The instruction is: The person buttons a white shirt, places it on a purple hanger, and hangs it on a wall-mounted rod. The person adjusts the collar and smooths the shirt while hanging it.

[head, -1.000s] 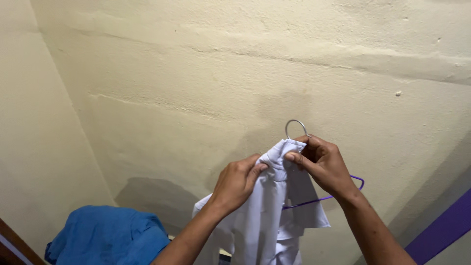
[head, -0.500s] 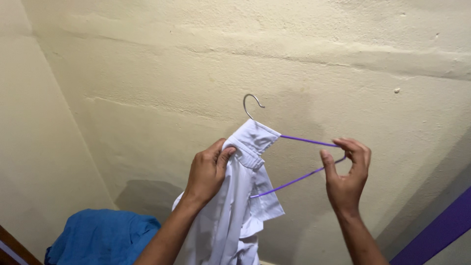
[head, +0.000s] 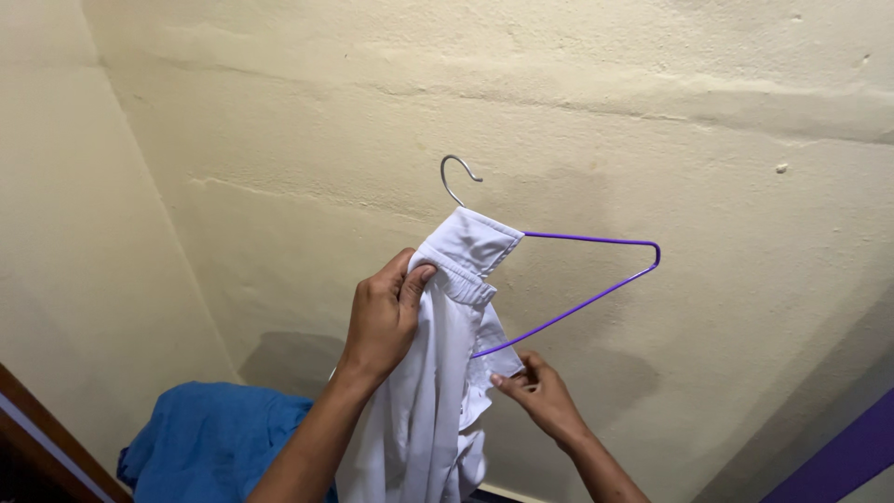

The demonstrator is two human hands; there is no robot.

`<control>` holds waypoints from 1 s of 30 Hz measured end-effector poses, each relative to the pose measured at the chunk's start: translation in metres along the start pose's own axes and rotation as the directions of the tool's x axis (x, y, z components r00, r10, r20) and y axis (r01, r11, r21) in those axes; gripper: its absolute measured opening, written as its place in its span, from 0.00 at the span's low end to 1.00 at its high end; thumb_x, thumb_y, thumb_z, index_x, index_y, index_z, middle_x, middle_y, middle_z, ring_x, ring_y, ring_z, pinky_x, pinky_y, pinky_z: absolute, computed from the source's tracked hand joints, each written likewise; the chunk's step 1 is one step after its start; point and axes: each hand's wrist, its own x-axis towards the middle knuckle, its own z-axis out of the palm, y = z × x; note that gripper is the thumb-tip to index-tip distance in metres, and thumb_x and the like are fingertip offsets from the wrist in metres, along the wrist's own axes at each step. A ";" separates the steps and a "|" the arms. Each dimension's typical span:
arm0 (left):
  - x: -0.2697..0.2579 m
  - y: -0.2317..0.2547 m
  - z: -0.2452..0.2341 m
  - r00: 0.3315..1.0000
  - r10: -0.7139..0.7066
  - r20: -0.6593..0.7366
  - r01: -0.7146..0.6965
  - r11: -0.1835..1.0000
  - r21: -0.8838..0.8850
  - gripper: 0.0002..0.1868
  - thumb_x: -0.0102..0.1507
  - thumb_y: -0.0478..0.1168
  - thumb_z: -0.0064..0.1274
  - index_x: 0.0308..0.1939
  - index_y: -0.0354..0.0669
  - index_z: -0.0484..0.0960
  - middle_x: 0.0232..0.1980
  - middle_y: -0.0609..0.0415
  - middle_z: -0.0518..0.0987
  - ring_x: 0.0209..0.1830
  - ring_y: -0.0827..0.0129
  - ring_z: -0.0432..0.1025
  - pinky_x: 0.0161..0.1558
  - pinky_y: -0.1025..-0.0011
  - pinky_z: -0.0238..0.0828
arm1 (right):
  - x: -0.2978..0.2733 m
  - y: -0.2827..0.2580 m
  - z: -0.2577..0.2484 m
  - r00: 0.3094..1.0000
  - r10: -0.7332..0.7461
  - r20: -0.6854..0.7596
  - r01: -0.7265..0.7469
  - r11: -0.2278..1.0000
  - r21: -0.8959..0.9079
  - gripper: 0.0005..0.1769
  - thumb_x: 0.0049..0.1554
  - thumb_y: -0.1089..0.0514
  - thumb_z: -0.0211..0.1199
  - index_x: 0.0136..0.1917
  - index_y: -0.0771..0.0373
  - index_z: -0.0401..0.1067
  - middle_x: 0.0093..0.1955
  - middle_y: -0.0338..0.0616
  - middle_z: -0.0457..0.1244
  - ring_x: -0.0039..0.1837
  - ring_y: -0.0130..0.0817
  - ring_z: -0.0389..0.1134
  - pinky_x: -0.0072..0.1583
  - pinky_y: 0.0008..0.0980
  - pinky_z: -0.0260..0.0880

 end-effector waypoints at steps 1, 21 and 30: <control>-0.001 0.000 -0.002 1.000 -0.015 0.000 0.015 1.000 0.008 0.12 0.71 0.42 0.49 0.41 0.35 0.79 0.23 0.49 0.68 0.23 0.71 0.59 0.28 0.70 0.62 | 0.001 0.002 0.005 0.998 0.048 0.045 -0.047 0.999 -0.022 0.32 0.49 0.42 0.73 0.61 0.62 0.73 0.42 0.43 0.68 0.45 0.30 0.66 0.50 0.32 0.68; -0.033 -0.041 -0.054 0.999 -0.010 0.039 0.004 0.991 0.135 0.12 0.68 0.43 0.53 0.40 0.36 0.78 0.23 0.45 0.72 0.19 0.63 0.63 0.26 0.67 0.63 | 0.049 -0.024 -0.056 0.940 -0.181 -0.289 0.219 0.970 0.106 0.13 0.66 0.50 0.56 0.51 0.62 0.68 0.35 0.30 0.55 0.38 0.19 0.52 0.37 0.25 0.54; -0.035 -0.049 -0.064 0.990 0.138 -0.032 -0.121 0.938 0.325 0.10 0.66 0.43 0.55 0.42 0.39 0.80 0.35 0.44 0.82 0.32 0.48 0.77 0.32 0.58 0.69 | 0.040 -0.073 -0.082 0.904 -0.329 -0.272 0.363 0.928 0.084 0.13 0.67 0.50 0.56 0.51 0.63 0.65 0.37 0.29 0.57 0.37 0.17 0.52 0.38 0.21 0.54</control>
